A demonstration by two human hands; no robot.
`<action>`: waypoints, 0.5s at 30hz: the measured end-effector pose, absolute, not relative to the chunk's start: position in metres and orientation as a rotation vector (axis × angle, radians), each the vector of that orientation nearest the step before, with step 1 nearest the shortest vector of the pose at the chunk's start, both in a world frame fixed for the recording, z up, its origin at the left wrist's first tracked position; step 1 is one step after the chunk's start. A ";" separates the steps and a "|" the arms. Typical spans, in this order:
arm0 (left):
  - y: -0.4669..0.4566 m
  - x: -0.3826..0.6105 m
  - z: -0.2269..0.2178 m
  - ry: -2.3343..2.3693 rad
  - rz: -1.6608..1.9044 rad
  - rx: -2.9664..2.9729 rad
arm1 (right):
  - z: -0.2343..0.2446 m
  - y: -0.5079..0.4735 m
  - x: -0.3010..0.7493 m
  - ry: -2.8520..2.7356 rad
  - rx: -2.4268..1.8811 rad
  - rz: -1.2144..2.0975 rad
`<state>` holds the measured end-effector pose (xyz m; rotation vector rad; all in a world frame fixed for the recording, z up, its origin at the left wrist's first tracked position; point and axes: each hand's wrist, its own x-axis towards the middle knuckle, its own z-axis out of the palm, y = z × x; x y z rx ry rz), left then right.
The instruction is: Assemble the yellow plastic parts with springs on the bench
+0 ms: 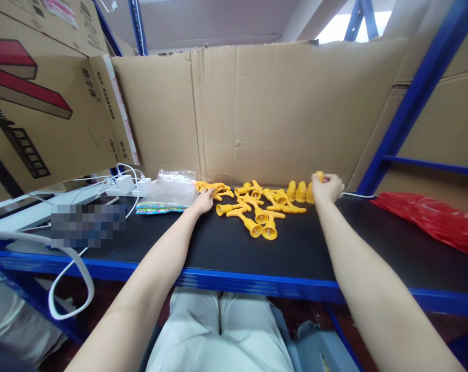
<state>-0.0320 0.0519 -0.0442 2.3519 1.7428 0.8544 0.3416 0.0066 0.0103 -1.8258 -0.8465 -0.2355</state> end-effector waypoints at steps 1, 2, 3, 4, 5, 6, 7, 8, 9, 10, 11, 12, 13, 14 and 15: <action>0.052 -0.032 -0.045 1.728 0.888 2.358 | 0.005 0.008 0.349 -0.780 -1.858 -0.178; 0.052 -0.032 -0.045 1.720 0.920 2.361 | 0.000 0.009 0.354 -0.746 -1.887 -0.122; 0.051 -0.032 -0.045 1.718 0.949 2.361 | -0.005 0.011 0.359 -0.736 -1.916 -0.065; 0.051 -0.032 -0.045 1.723 0.972 2.358 | -0.010 0.012 0.362 -0.738 -1.948 -0.009; 0.051 -0.032 -0.044 1.731 0.991 2.354 | -0.014 0.013 0.364 -0.749 -1.978 0.037; 0.051 -0.032 -0.044 1.740 1.005 2.348 | -0.017 0.013 0.365 -0.764 -2.003 0.072; 0.050 -0.032 -0.044 1.749 1.018 2.341 | -0.020 0.014 0.366 -0.778 -2.025 0.094; 0.050 -0.032 -0.044 1.755 1.027 2.337 | -0.021 0.015 0.367 -0.791 -2.041 0.103; 0.050 -0.032 -0.043 1.763 1.029 2.334 | -0.021 0.016 0.367 -0.808 -2.055 0.108; 0.049 -0.031 -0.044 1.773 1.019 2.335 | -0.021 0.018 0.367 -0.824 -2.071 0.113; 0.049 -0.031 -0.044 1.784 0.995 2.341 | -0.020 0.019 0.367 -0.842 -2.093 0.121; 0.049 -0.030 -0.044 1.797 0.961 2.348 | -0.019 0.020 0.366 -0.865 -2.119 0.127; 0.048 -0.029 -0.044 1.812 0.922 2.353 | -0.018 0.022 0.365 -0.898 -2.147 0.126; 0.048 -0.028 -0.045 1.827 0.883 2.353 | -0.017 0.023 0.364 -0.949 -2.172 0.114; 0.048 -0.027 -0.046 1.841 0.852 2.347 | -0.016 0.025 0.362 -1.028 -2.181 0.074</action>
